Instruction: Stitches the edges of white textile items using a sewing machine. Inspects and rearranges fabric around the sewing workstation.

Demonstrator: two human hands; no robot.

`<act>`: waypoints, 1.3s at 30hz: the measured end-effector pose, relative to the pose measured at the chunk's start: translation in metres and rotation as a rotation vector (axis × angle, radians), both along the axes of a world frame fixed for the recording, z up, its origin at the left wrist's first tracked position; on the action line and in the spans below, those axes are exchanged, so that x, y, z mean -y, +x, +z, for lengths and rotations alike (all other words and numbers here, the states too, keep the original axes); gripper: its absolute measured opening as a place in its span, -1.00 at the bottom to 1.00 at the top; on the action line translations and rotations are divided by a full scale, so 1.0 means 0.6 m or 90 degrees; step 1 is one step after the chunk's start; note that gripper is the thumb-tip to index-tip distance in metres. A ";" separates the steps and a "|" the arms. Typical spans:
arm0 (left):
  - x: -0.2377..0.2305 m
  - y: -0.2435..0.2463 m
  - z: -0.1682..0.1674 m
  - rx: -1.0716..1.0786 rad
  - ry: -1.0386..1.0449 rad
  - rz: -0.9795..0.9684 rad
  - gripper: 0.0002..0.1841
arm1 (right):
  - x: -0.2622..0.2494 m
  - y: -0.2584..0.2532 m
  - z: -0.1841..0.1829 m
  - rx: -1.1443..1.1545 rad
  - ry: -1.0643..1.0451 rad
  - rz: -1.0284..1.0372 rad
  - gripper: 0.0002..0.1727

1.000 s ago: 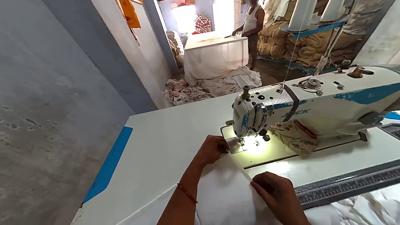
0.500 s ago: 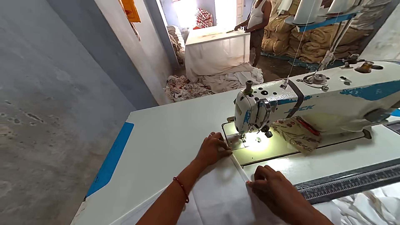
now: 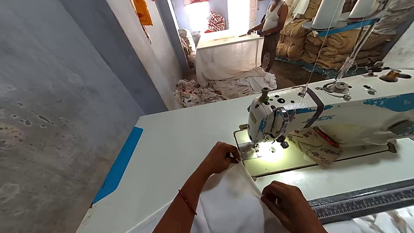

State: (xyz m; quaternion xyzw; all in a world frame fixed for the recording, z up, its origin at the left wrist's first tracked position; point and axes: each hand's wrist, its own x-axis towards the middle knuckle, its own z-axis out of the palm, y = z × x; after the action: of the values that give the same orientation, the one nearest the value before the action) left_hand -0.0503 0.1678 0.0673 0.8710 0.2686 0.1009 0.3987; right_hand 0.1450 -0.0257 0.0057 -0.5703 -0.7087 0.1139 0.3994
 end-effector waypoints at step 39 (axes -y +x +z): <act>0.201 -0.028 -0.069 -0.326 0.226 0.294 -0.14 | -0.052 -0.080 -0.014 0.313 -0.045 -0.015 -0.61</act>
State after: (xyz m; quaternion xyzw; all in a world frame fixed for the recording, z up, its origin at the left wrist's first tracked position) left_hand -0.0670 0.0473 0.0259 0.8402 0.5267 0.0124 0.1284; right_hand 0.0972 0.0056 -0.0025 -0.6026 -0.7736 -0.0083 0.1959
